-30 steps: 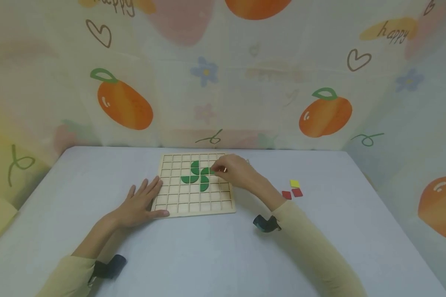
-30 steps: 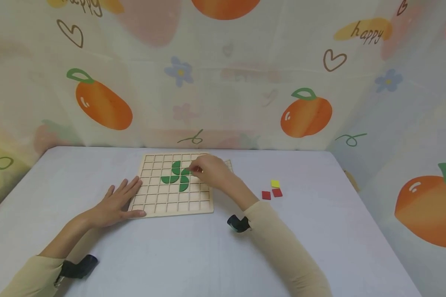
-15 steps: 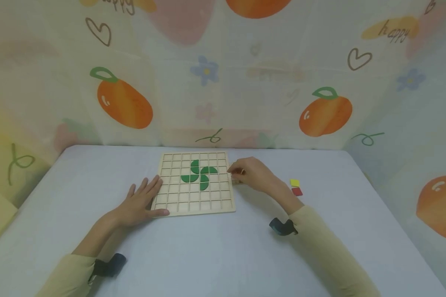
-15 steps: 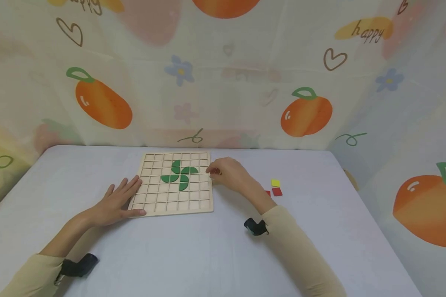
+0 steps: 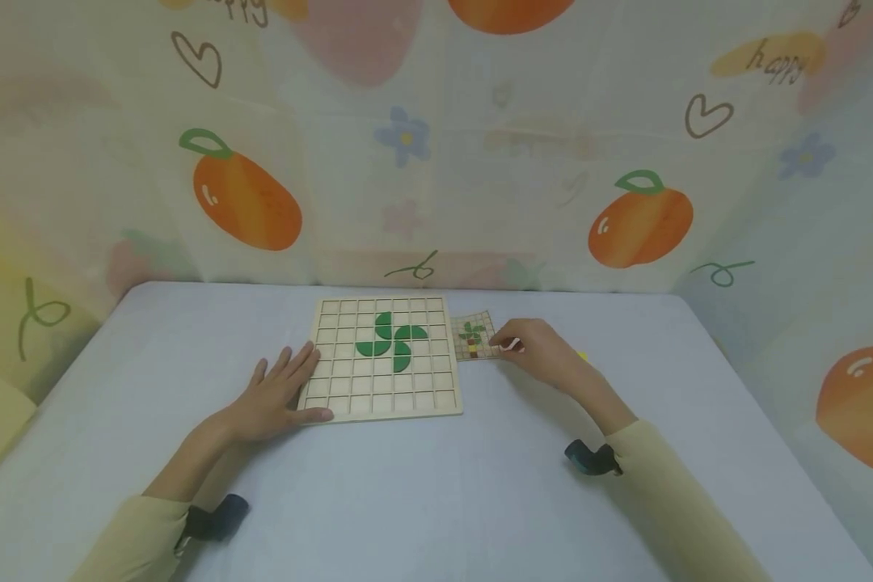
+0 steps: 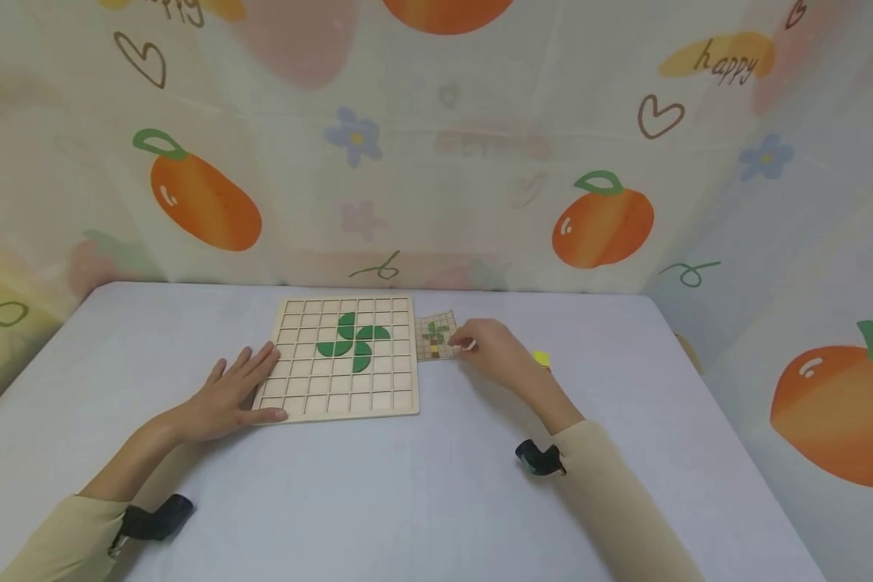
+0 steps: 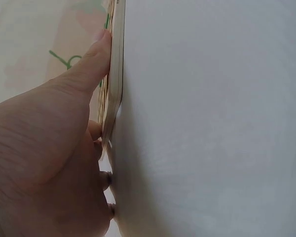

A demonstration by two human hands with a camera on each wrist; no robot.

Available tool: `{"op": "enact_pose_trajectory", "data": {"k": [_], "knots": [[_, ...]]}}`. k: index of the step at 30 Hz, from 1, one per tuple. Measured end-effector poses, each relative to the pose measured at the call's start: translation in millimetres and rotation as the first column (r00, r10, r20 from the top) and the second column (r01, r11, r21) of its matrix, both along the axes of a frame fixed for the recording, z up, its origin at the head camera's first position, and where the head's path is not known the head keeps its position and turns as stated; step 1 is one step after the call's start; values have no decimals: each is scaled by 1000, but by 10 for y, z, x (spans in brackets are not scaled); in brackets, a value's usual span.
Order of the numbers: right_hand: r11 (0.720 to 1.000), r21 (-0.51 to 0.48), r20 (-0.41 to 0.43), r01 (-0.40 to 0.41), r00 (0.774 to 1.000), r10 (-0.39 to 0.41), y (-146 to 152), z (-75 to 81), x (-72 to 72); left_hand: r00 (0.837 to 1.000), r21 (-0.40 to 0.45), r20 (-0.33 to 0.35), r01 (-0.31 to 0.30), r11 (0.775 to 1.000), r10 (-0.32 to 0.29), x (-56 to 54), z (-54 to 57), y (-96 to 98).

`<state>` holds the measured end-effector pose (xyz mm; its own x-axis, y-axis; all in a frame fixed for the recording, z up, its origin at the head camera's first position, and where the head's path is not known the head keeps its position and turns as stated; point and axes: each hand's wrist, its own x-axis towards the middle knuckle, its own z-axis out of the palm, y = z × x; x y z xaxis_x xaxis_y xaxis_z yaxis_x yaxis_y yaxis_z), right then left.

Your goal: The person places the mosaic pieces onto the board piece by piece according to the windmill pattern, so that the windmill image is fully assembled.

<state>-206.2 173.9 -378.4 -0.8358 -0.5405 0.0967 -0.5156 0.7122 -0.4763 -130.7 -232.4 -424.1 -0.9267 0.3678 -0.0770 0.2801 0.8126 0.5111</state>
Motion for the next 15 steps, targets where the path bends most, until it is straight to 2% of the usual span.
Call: {"op": "enact_pose_trajectory", "data": {"k": [6, 12, 15], "knots": [[998, 27, 64, 49, 997, -51, 235, -4, 61, 1000, -5, 3, 1, 1000, -1, 8, 26, 2], [991, 70, 171, 116, 977, -126, 444, -1, 122, 1000, -4, 6, 6, 1000, -6, 3, 26, 18], [990, 87, 164, 112, 978, -125, 552, 8, 155, 1000, -9, 5, 4, 1000, -4, 1, 26, 17]]}}
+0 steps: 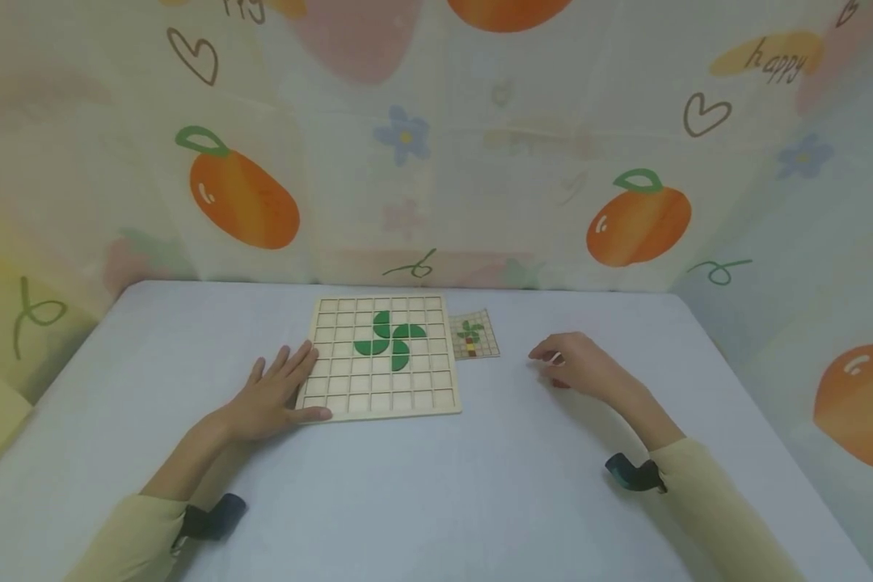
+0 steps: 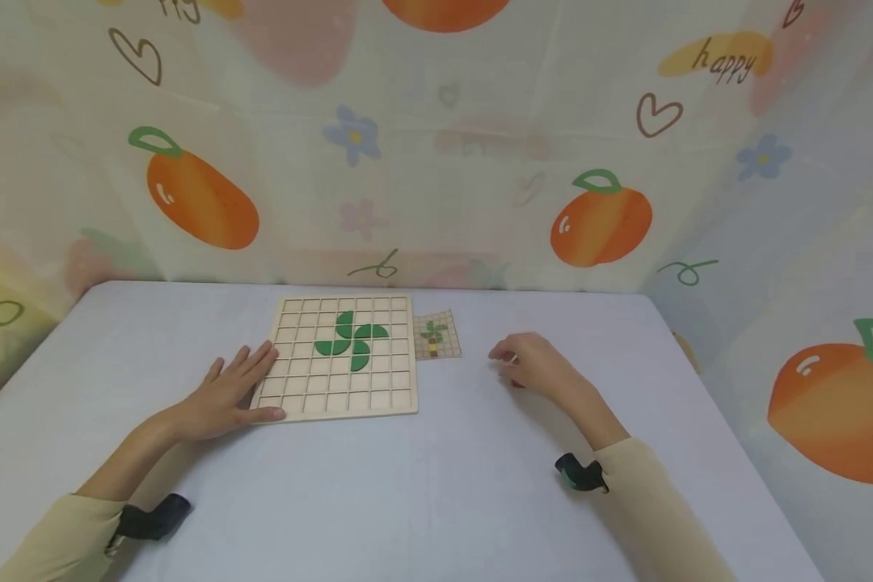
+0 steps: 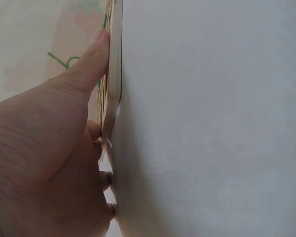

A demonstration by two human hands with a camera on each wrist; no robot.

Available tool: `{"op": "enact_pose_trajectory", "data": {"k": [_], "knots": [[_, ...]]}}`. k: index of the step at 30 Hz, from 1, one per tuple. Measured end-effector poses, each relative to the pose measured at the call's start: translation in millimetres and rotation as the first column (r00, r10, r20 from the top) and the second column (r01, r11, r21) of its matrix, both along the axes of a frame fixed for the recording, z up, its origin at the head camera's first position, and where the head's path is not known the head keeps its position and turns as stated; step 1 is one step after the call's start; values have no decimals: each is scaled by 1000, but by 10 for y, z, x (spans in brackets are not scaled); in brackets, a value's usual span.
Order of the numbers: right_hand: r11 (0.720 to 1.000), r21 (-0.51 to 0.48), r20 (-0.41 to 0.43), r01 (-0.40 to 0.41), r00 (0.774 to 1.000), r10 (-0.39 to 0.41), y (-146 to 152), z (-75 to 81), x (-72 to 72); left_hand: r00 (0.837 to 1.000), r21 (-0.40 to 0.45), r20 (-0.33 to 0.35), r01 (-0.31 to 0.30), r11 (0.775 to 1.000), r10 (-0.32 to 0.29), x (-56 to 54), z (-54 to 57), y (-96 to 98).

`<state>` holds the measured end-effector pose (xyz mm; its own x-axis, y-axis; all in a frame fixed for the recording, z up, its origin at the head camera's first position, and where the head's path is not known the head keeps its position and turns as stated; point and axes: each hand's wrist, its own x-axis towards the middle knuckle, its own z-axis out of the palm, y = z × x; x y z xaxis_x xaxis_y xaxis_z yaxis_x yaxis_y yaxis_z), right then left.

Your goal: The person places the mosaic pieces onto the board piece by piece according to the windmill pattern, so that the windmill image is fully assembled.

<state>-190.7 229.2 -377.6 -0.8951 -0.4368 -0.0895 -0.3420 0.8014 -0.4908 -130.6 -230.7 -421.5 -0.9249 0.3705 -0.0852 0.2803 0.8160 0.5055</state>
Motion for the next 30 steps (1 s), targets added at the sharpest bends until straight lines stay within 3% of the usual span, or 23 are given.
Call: {"op": "enact_pose_trajectory", "data": {"k": [11, 16, 30], "knots": [[999, 32, -44, -34, 998, 36, 262, -27, 106, 1000, 7, 1, -3, 1000, 3, 15, 19, 0], [1000, 29, -36, -11, 999, 12, 287, -62, 131, 1000, 7, -6, 1, 1000, -1, 12, 11, 4], [999, 43, -52, -9, 999, 11, 291, -100, 99, 1000, 30, -26, -3, 1000, 4, 11, -11, 2]]}}
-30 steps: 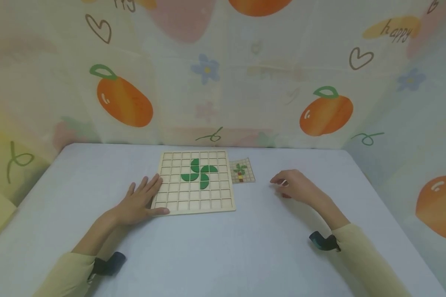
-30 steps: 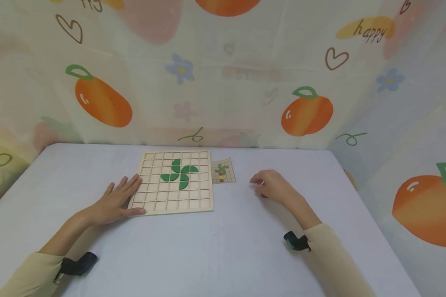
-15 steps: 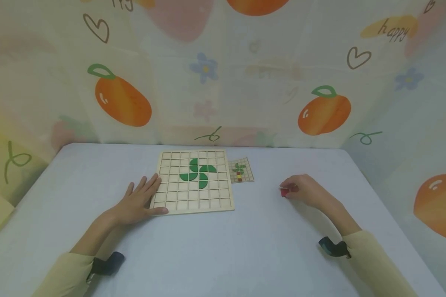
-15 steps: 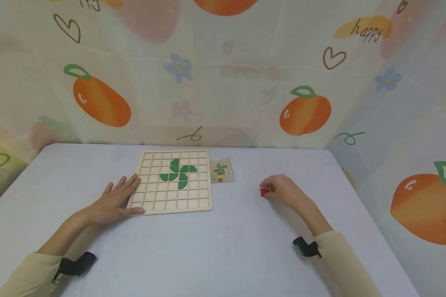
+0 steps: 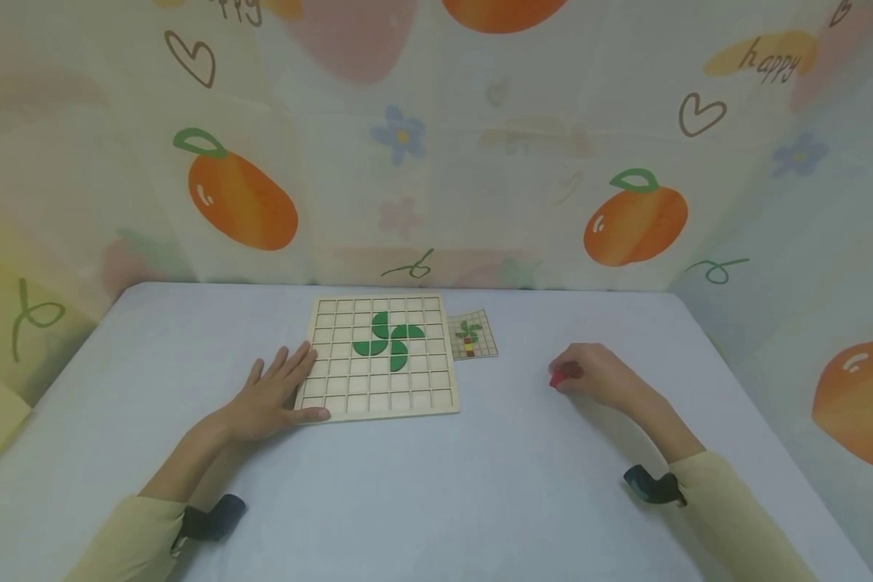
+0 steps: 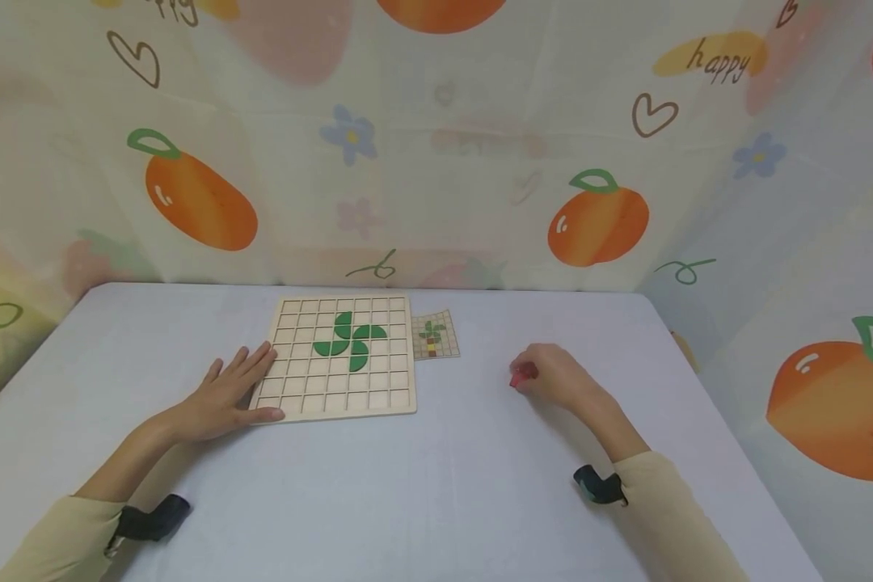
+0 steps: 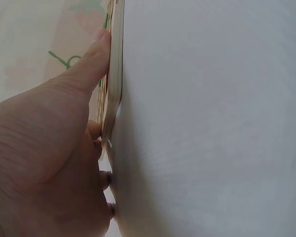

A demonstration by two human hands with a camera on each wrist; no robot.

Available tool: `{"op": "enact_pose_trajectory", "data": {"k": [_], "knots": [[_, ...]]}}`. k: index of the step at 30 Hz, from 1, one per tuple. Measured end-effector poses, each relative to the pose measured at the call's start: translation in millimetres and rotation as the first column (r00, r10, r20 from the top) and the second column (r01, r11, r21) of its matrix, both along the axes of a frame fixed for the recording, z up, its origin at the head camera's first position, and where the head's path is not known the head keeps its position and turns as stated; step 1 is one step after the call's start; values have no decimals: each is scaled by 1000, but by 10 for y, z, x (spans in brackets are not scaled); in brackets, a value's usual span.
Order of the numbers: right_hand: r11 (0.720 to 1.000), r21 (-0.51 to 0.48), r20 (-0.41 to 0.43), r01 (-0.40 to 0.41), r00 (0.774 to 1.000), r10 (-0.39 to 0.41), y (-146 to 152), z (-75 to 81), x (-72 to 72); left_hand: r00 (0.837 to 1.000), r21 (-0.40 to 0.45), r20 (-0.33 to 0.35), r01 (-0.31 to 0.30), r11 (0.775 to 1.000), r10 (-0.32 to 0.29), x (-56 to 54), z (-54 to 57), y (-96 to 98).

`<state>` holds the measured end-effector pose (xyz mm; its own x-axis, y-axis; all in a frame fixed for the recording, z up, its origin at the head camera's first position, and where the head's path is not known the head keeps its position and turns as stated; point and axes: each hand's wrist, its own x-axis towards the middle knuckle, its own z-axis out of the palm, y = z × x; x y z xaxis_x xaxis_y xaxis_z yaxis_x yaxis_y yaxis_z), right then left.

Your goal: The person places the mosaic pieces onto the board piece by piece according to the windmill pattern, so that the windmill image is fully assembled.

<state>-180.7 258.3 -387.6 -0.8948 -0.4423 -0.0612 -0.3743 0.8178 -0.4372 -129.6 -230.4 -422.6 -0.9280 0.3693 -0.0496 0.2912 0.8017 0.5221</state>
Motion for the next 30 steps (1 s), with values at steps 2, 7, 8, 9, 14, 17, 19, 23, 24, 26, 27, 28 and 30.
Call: {"op": "enact_pose_trajectory", "data": {"k": [2, 7, 8, 9, 14, 17, 19, 23, 24, 26, 27, 28, 30], "knots": [[1000, -3, 2, 2, 1000, -2, 7, 6, -5, 1000, 0, 1, 0, 1000, 0, 1, -5, 0], [999, -38, 18, -17, 1000, 17, 14, 24, -13, 1000, -18, 19, 1, 1000, -1, 2, 14, 6], [999, -45, 18, -22, 1000, 23, 13, 27, -14, 1000, -20, 21, 3, 1000, -3, 2, 21, 9], [998, -50, 19, -30, 999, 31, 13, 30, -14, 1000, -23, 20, 3, 1000, -3, 2, 25, 11], [998, -54, 8, -42, 999, 42, -3, 46, -1, 1000, -19, 19, 6, 1000, -6, 5, 30, 6], [997, -66, -5, -46, 999, 46, -15, 62, -3, 1000, -19, 23, 5, 1000, -5, 1, 17, -7], [995, -81, -17, -52, 999, 51, -27, 70, -9, 1000, -24, 25, 3, 1000, -3, -4, 8, -11], [994, -96, -36, -51, 998, 47, -68, 77, -21, 1000, -21, 22, 2, 1000, -2, -6, 7, -7], [994, -97, -40, -48, 998, 44, -82, 76, -23, 1000, -18, 22, 1, 1000, -1, -5, 10, -5], [994, -102, -36, -42, 999, 38, -116, 69, -26, 1000, -20, 23, -2, 1000, 2, -5, 11, -1], [994, -106, -35, -39, 999, 36, -136, 64, -29, 1000, -19, 24, -3, 1000, 4, -5, 11, 0], [993, -111, -32, -36, 999, 33, -157, 60, -31, 1000, -23, 24, -4, 1000, 4, -5, 10, 1], [992, -118, -34, -36, 999, 32, -199, 46, -42, 1000, -27, 26, -5, 1000, 5, -5, 5, -1]]}}
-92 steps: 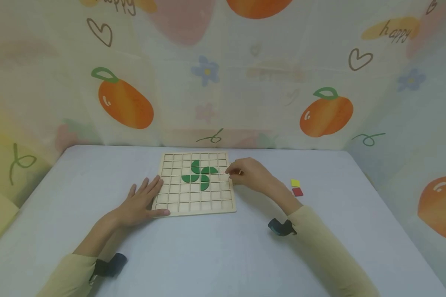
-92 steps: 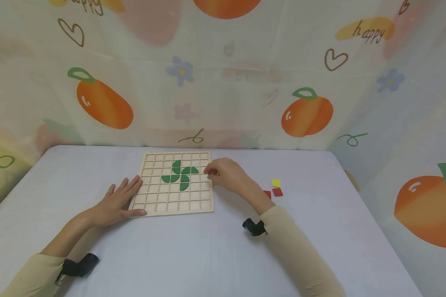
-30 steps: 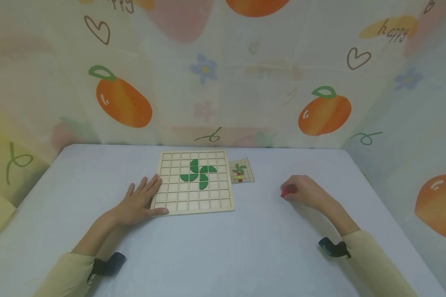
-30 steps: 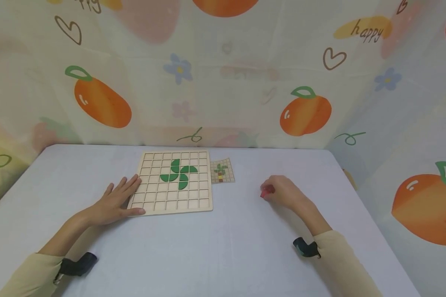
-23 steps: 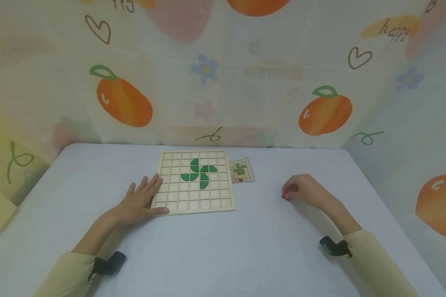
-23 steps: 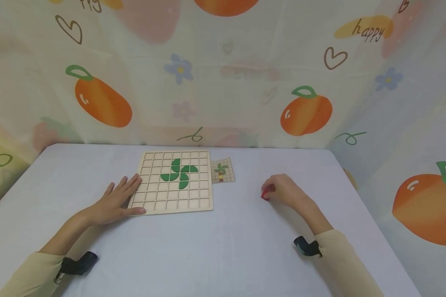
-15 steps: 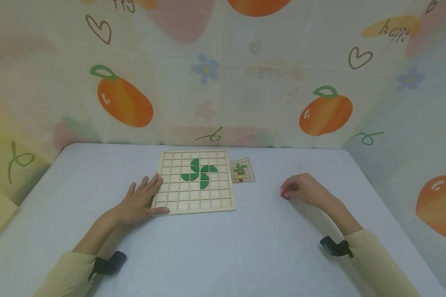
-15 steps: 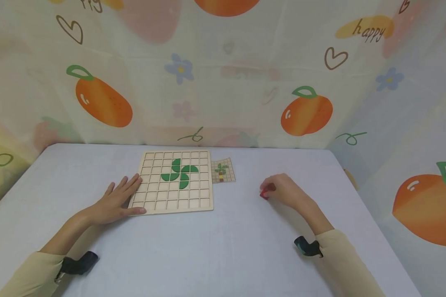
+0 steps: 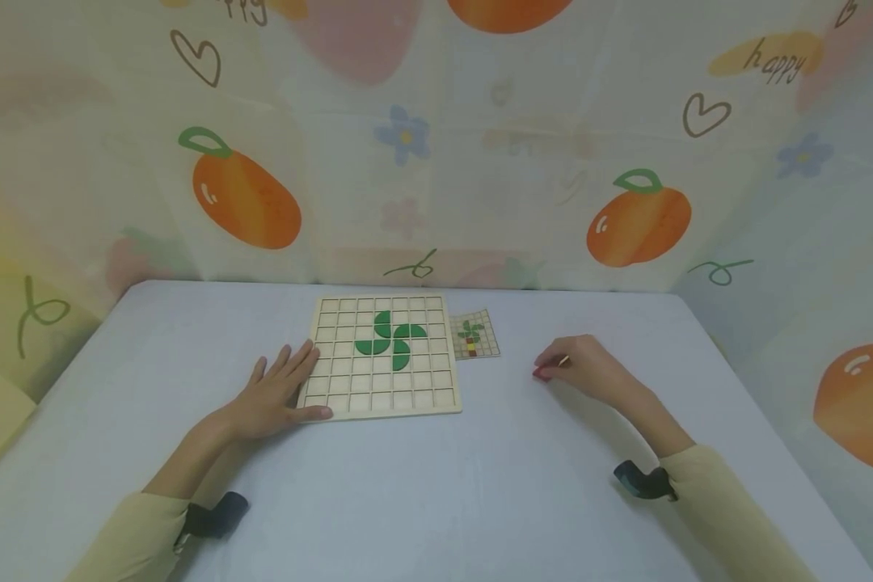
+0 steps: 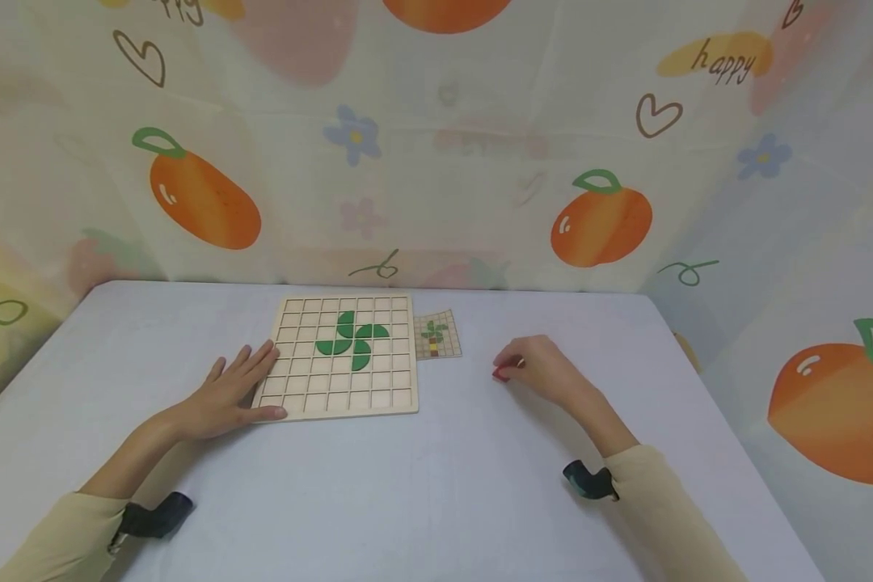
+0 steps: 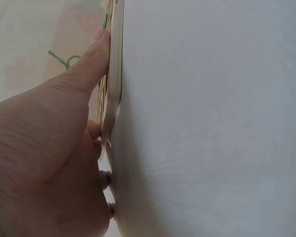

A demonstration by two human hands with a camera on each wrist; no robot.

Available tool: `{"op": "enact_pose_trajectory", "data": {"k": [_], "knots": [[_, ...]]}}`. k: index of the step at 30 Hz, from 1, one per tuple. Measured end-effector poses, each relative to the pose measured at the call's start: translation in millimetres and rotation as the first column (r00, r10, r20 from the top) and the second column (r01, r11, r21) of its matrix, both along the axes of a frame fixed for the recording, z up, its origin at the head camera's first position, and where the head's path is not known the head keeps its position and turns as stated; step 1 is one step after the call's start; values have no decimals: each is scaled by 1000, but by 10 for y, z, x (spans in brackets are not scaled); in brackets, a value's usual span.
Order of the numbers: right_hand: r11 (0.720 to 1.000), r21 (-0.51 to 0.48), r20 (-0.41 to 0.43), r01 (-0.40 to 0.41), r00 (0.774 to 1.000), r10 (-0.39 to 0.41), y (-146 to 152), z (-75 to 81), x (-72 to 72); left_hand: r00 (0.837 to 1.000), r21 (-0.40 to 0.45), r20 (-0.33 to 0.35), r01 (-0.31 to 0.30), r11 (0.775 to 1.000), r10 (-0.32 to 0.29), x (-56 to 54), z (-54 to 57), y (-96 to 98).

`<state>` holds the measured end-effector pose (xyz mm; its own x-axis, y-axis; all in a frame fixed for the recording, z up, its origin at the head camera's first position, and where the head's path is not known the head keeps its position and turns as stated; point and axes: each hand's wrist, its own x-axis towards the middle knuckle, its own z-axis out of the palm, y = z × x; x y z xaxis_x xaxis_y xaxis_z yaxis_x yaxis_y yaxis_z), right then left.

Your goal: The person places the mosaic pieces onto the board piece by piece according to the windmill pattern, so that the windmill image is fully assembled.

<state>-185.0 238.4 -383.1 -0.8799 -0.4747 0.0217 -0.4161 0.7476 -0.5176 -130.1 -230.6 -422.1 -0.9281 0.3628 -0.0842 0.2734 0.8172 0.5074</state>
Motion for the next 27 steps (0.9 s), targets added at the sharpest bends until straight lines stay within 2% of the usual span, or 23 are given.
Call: {"op": "enact_pose_trajectory", "data": {"k": [9, 14, 19, 27], "knots": [[1000, -9, -33, -11, 999, 10, -191, 10, -27, 1000, -3, -2, 8, 1000, -8, -2, -15, -14], [999, -29, -68, -22, 997, 20, -293, 40, -32, 1000, -6, -2, 5, 1000, -5, 7, 23, -1], [997, -71, -68, -12, 998, 7, -381, 44, -45, 1000, -7, -2, 5, 1000, -5, 20, 60, 15], [994, -104, -82, -17, 997, 8, -570, 20, -65, 1000, -4, -2, 4, 1000, -4, 18, 34, -9]]}}
